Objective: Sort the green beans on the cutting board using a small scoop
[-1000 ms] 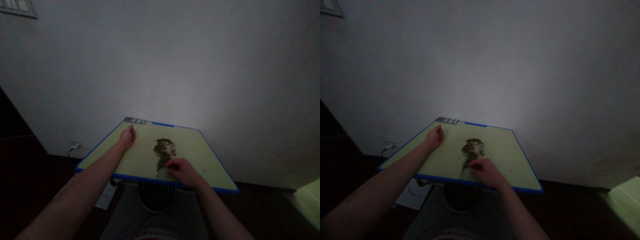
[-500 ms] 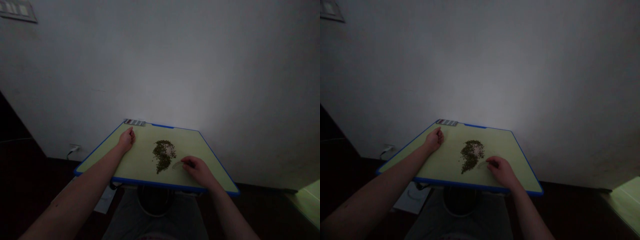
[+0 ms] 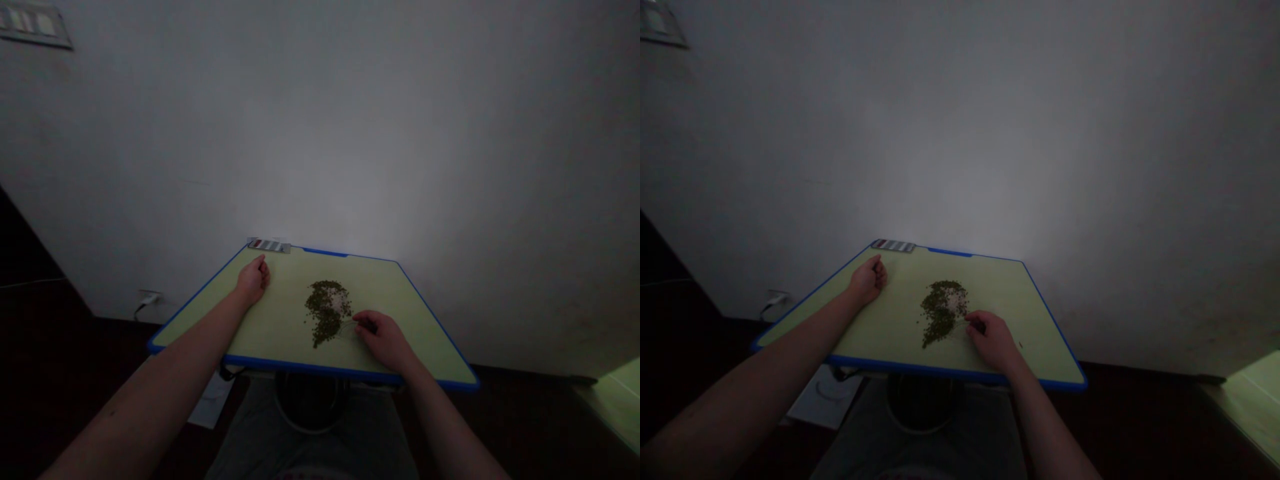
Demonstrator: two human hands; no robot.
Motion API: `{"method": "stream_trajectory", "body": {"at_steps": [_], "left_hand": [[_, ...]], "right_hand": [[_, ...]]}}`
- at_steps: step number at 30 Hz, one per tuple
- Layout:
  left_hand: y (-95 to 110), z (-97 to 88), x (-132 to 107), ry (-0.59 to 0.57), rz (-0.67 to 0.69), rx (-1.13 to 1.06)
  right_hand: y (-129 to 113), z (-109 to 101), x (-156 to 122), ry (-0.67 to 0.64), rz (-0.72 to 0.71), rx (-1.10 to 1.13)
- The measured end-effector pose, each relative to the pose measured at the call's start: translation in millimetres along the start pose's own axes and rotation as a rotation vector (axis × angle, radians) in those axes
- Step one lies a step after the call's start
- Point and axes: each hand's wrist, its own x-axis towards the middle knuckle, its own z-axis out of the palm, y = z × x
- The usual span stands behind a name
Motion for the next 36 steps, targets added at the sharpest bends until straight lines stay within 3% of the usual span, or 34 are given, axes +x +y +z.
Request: {"method": "stream_trajectory", "body": {"at_steps": [36], "left_hand": [[0.0,0.1,-0.2,0.000,-0.014,-0.001]], "right_hand": [[-22.5,15.3,-7.5,-0.168,-0.059,0.065]]}}
